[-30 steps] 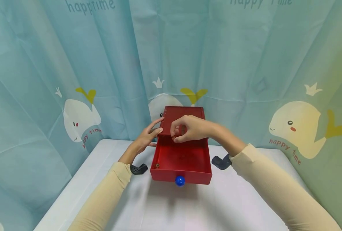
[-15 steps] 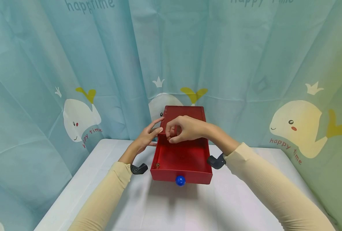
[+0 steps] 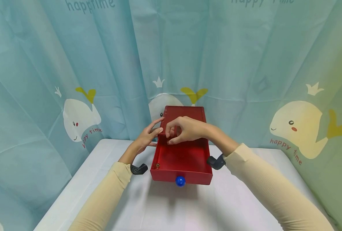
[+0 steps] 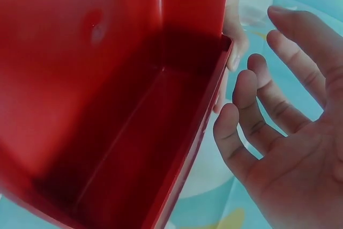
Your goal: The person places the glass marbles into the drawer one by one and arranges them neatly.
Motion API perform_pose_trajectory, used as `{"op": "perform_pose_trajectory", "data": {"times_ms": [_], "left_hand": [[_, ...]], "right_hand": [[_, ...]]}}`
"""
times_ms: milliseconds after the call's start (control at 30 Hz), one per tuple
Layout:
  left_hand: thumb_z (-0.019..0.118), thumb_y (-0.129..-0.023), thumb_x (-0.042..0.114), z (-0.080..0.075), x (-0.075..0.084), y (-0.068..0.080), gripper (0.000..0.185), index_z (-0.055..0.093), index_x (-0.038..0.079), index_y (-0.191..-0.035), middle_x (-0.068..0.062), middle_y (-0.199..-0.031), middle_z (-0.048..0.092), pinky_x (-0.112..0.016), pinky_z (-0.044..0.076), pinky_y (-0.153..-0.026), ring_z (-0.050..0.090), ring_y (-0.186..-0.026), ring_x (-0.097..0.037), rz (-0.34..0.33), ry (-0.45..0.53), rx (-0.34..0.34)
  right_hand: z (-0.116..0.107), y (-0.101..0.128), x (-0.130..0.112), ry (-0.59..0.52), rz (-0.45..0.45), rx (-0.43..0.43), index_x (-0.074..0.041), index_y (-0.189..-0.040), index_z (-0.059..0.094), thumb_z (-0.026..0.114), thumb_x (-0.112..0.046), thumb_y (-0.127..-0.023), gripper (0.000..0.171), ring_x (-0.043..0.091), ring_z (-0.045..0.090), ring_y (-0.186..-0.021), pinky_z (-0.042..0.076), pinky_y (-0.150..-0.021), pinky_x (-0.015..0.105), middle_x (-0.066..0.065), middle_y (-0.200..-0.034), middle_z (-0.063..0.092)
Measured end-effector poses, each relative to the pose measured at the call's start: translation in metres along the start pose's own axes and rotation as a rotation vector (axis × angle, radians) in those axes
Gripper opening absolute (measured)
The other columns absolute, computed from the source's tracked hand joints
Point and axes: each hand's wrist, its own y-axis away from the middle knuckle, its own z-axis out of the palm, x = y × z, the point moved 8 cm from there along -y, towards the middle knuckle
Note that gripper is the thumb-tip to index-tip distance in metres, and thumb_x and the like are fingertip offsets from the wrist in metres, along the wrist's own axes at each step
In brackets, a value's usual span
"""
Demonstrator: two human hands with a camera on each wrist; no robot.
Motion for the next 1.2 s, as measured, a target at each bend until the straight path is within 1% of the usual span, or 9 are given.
{"op": "perform_pose_trajectory", "data": {"times_ms": [200,333,567,733,800,900,967,1067,1200], "left_hand": [[0.063,-0.099,0.044,0.001,0.0,0.0,0.06,0.041,0.043,-0.155,-0.011,-0.159,0.042,-0.059,0.055,-0.092,0.046,-0.142,-0.034,0.004,0.008,-0.011],[0.063,-0.099,0.044,0.001,0.0,0.001,0.061,0.041,0.043,-0.155,-0.011,-0.159,0.042,-0.059,0.055,-0.093,0.046,-0.141,-0.034,0.005,0.009,-0.013],[0.062,-0.1,0.043,0.001,0.001,0.001,0.058,0.041,0.043,-0.155,-0.011,-0.159,0.043,-0.059,0.055,-0.093,0.046,-0.141,-0.033,0.004,-0.001,-0.009],[0.062,-0.1,0.042,0.001,0.0,0.001,0.058,0.041,0.043,-0.155,-0.012,-0.158,0.044,-0.06,0.055,-0.093,0.047,-0.14,-0.034,0.003,0.005,-0.006],[0.062,-0.101,0.041,0.001,0.0,0.001,0.058,0.041,0.043,-0.155,-0.013,-0.157,0.044,-0.06,0.054,-0.093,0.047,-0.14,-0.035,0.003,0.006,-0.006],[0.062,-0.1,0.042,0.001,-0.001,0.001,0.058,0.042,0.044,-0.155,-0.012,-0.158,0.044,-0.06,0.054,-0.093,0.047,-0.14,-0.034,0.0,0.003,-0.006],[0.062,-0.1,0.043,0.001,-0.002,0.001,0.058,0.042,0.044,-0.155,-0.012,-0.158,0.044,-0.06,0.055,-0.092,0.047,-0.14,-0.034,0.002,0.002,-0.008],[0.063,-0.099,0.044,0.001,-0.002,0.001,0.058,0.042,0.045,-0.154,-0.011,-0.158,0.043,-0.059,0.055,-0.092,0.046,-0.141,-0.033,0.001,0.002,-0.007],[0.063,-0.099,0.044,0.0,-0.002,0.0,0.057,0.043,0.046,-0.153,-0.01,-0.158,0.043,-0.06,0.055,-0.092,0.046,-0.142,-0.032,0.007,0.002,-0.006]], "right_hand": [[-0.001,0.003,0.0,-0.008,-0.001,0.004,-0.016,-0.11,0.073,0.083,-0.027,-0.087,0.027,0.015,0.064,-0.089,0.058,-0.076,0.034,0.001,-0.099,0.07],[-0.002,0.006,0.0,-0.011,0.007,0.006,-0.016,-0.114,0.072,0.082,-0.026,-0.087,0.031,0.015,0.064,-0.087,0.058,-0.076,0.035,0.002,-0.101,0.069],[-0.001,0.013,0.001,-0.012,0.021,0.016,-0.017,-0.123,0.07,0.082,-0.026,-0.088,0.038,0.015,0.065,-0.084,0.058,-0.075,0.035,0.0,-0.103,0.067],[-0.003,0.022,-0.003,-0.042,0.016,0.031,-0.016,-0.132,0.065,0.081,-0.026,-0.088,0.048,0.016,0.067,-0.087,0.059,-0.078,0.038,0.006,-0.109,0.067],[-0.004,0.027,-0.005,-0.054,0.022,0.04,-0.018,-0.135,0.064,0.081,-0.026,-0.089,0.05,0.016,0.067,-0.087,0.059,-0.078,0.039,0.008,-0.111,0.067],[-0.006,0.036,-0.009,-0.059,0.019,0.059,-0.019,-0.137,0.062,0.081,-0.026,-0.089,0.052,0.016,0.067,-0.085,0.06,-0.077,0.039,0.006,-0.113,0.066],[-0.005,0.042,-0.012,-0.066,0.016,0.066,-0.021,-0.137,0.061,0.081,-0.025,-0.089,0.053,0.015,0.067,-0.087,0.06,-0.075,0.037,0.002,-0.113,0.066],[-0.004,0.052,-0.017,-0.089,-0.013,0.082,-0.023,-0.138,0.06,0.081,-0.026,-0.09,0.053,0.015,0.067,-0.088,0.06,-0.074,0.036,-0.002,-0.112,0.065],[-0.003,0.064,-0.022,-0.105,-0.038,0.125,-0.028,-0.138,0.058,0.081,-0.027,-0.09,0.054,0.015,0.067,-0.09,0.06,-0.074,0.034,-0.007,-0.11,0.064]]}}
